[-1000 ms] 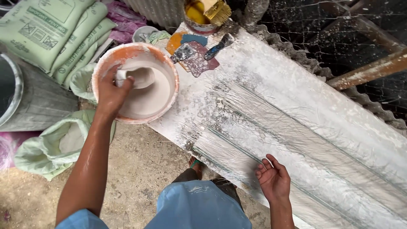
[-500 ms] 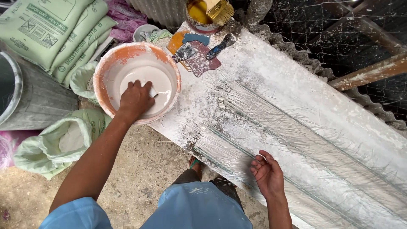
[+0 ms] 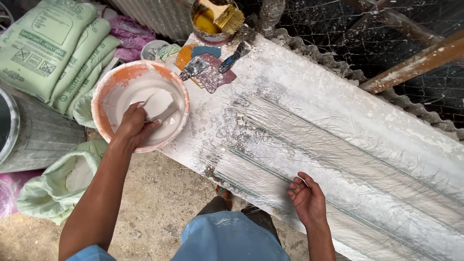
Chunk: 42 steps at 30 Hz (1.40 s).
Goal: Preparing and layering fiberglass strands onto an architectural mold and applying a liquid mixture to saturate them.
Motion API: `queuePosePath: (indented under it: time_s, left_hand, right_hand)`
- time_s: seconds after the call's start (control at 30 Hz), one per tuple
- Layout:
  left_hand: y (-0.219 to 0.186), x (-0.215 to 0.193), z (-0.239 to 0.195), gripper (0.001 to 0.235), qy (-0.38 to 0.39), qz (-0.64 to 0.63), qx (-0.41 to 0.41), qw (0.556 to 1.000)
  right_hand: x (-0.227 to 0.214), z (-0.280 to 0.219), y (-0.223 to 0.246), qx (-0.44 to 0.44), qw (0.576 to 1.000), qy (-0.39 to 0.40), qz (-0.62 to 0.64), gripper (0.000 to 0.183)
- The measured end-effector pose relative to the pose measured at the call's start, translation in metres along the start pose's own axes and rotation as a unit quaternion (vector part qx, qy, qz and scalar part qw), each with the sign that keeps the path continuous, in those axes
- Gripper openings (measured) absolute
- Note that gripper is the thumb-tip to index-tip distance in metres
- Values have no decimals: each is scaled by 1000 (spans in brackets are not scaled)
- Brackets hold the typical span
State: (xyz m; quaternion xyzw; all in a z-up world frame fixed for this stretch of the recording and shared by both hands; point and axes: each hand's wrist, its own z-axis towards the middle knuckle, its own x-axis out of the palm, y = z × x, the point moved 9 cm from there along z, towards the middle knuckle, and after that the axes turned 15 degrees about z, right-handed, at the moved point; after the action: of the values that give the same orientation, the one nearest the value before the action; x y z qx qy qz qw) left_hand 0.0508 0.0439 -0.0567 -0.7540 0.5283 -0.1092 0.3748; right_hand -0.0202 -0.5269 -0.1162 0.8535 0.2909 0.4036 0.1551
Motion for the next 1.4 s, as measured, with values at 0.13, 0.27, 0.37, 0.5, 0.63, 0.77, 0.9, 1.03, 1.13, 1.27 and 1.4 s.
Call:
queuePosePath:
  time_s: [0.13,0.27,0.37,0.5,0.63,0.77,0.9,1.03,1.13,1.27,1.4]
  left_hand:
    - [-10,0,-13,48,3,-114,52,992]
    - [-19,9,-22,26,36,-257,71,963]
    - [-44,31,-66,21,13,-241,80,967]
    - [-66,82,-101,31,33,-258,96,961]
    - [-62,139,-106,32,45,-242,91,965]
    - [-78,199,-145,63,72,-122,136,981]
    - [-46,231,-118,41,59,-126,100,985]
    - [-32,254,-83,28,77,-83,125,986]
    - [-22,262,-54,30,71,-68,133,986]
    - [-16,271,-22,41,74,-40,170,982]
    - [-10,276,10,40,75,-21,199,977]
  right_hand:
    - [-17,-5,17,-17,1000,-20,4,26]
    - [-46,-8,33,-29,998,-44,27,28]
    - [-69,-9,44,-32,997,-63,45,27]
    - [-95,-12,62,-42,995,-79,53,28]
    - [-119,-17,88,-50,993,-80,65,27]
    - [-151,-18,114,-58,992,-89,63,26]
    - [-190,-15,125,-56,992,-94,69,24]
    - [-190,-19,136,-86,989,-111,48,24]
    - [-171,-27,127,-95,987,-118,55,23]
    - [-142,-31,104,-92,985,-132,60,22]
    - [-121,-36,94,-98,985,-128,63,23]
